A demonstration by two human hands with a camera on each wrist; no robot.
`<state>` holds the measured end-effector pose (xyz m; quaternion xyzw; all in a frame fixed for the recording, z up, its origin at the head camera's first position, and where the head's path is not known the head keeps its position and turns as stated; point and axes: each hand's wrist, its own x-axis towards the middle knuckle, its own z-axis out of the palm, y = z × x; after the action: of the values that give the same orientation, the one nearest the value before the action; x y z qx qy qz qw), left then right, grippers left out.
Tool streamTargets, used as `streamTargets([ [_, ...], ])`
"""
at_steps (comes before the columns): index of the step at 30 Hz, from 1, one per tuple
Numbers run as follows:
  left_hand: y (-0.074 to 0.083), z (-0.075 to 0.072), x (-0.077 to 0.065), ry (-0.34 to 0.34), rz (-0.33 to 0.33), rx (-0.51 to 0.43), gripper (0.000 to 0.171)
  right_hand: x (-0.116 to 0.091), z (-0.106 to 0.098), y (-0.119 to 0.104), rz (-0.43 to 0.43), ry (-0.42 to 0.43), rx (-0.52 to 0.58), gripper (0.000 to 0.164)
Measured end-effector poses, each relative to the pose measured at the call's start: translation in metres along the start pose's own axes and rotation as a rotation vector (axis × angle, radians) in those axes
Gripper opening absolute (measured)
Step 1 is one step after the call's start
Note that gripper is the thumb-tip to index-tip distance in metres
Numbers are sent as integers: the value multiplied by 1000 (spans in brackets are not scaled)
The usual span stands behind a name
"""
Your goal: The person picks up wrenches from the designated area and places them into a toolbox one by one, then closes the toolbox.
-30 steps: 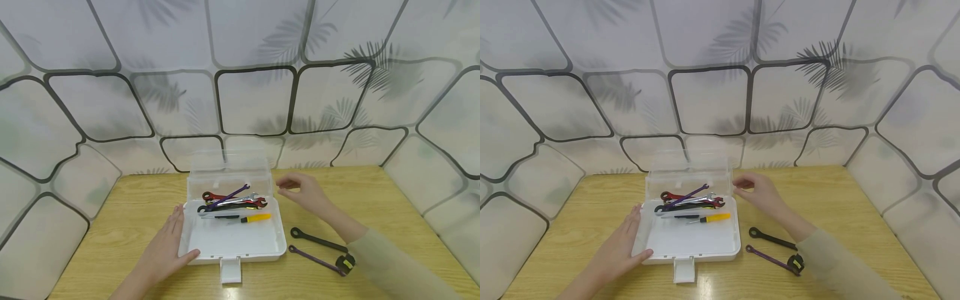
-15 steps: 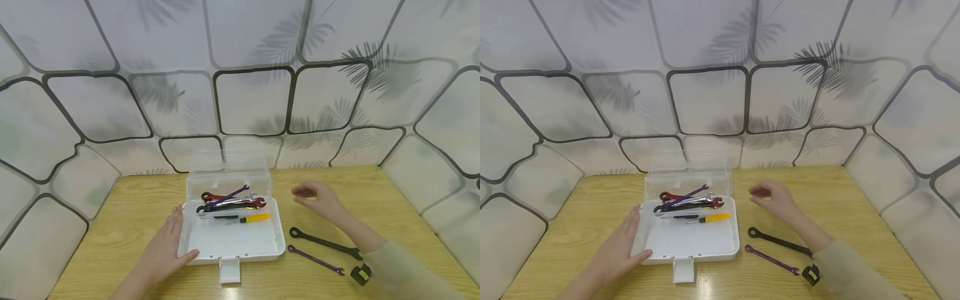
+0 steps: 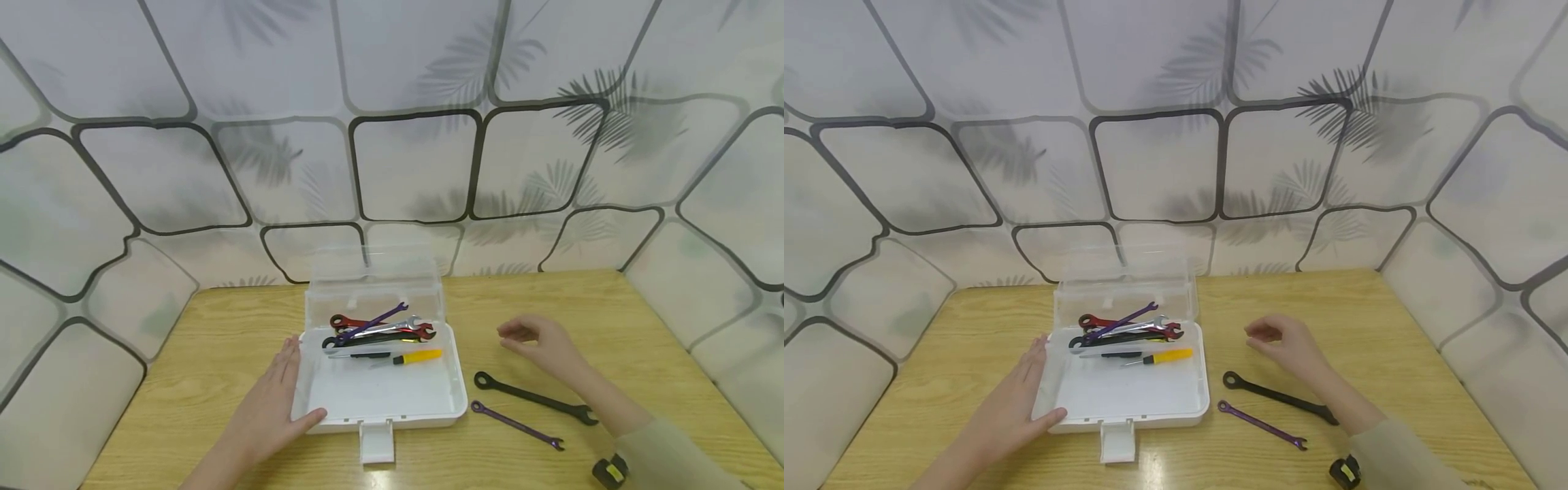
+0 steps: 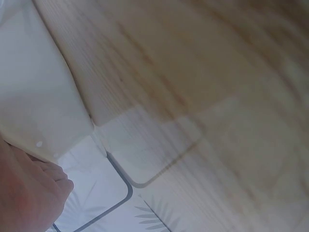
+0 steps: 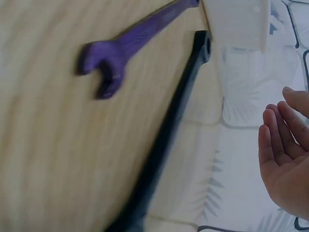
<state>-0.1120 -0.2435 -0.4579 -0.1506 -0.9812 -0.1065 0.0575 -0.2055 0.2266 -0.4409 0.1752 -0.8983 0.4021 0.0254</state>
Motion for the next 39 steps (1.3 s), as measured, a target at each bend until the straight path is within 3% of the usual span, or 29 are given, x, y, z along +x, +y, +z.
streamTargets([
  [18,0,-2,0,42,26,13,112,-45,-3,42,88,2,-45,17],
  [29,0,0,1,26,16,3,112,-55,-5,58,46,-100,10,20],
  [39,1,-1,1,11,4,-1,112,-57,0,61,-16,-110,-30,21],
])
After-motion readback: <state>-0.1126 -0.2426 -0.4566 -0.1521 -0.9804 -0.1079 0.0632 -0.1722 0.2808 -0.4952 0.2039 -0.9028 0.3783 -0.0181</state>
